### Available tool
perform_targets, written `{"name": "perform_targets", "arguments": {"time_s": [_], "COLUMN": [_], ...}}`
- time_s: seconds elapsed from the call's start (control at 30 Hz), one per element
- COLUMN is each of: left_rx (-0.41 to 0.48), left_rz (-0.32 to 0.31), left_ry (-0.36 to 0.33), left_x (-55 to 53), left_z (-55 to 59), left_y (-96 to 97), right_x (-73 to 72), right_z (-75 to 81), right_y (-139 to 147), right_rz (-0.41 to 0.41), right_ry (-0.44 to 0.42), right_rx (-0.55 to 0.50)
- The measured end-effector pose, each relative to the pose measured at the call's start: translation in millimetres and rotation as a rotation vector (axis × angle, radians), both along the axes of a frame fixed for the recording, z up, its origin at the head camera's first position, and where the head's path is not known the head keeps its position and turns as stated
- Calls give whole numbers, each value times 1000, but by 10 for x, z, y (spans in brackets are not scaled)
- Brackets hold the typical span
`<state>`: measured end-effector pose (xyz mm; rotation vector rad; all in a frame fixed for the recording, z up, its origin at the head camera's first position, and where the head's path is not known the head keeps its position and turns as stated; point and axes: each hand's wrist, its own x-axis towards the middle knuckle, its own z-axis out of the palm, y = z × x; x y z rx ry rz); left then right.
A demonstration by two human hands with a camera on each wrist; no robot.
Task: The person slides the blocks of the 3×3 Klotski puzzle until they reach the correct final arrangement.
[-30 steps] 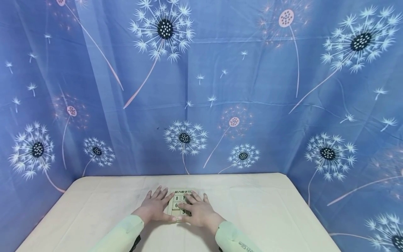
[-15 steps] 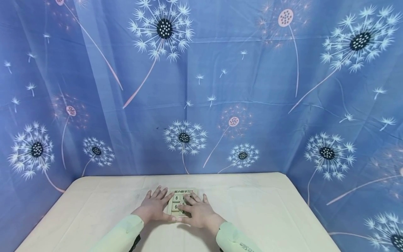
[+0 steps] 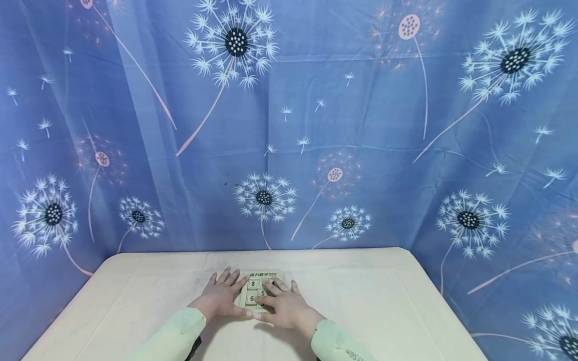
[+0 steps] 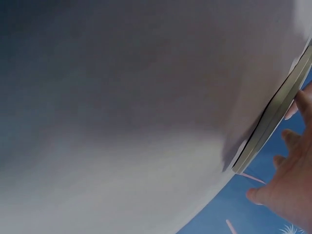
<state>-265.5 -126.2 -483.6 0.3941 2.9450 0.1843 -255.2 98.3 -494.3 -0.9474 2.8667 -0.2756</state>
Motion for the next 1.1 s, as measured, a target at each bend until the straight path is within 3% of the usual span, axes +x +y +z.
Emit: {"name": "perform_targets", "arguments": {"time_s": [1.1], "left_rx": [-12], "left_rz": [12], "left_ry": [-5], "left_x": [-12], "left_z": [-28], "left_y": [-1], "right_x": [72], "right_z": [2], "right_y": [52], "right_rz": [36], "right_ry": [19], "right_rx": [0]}}
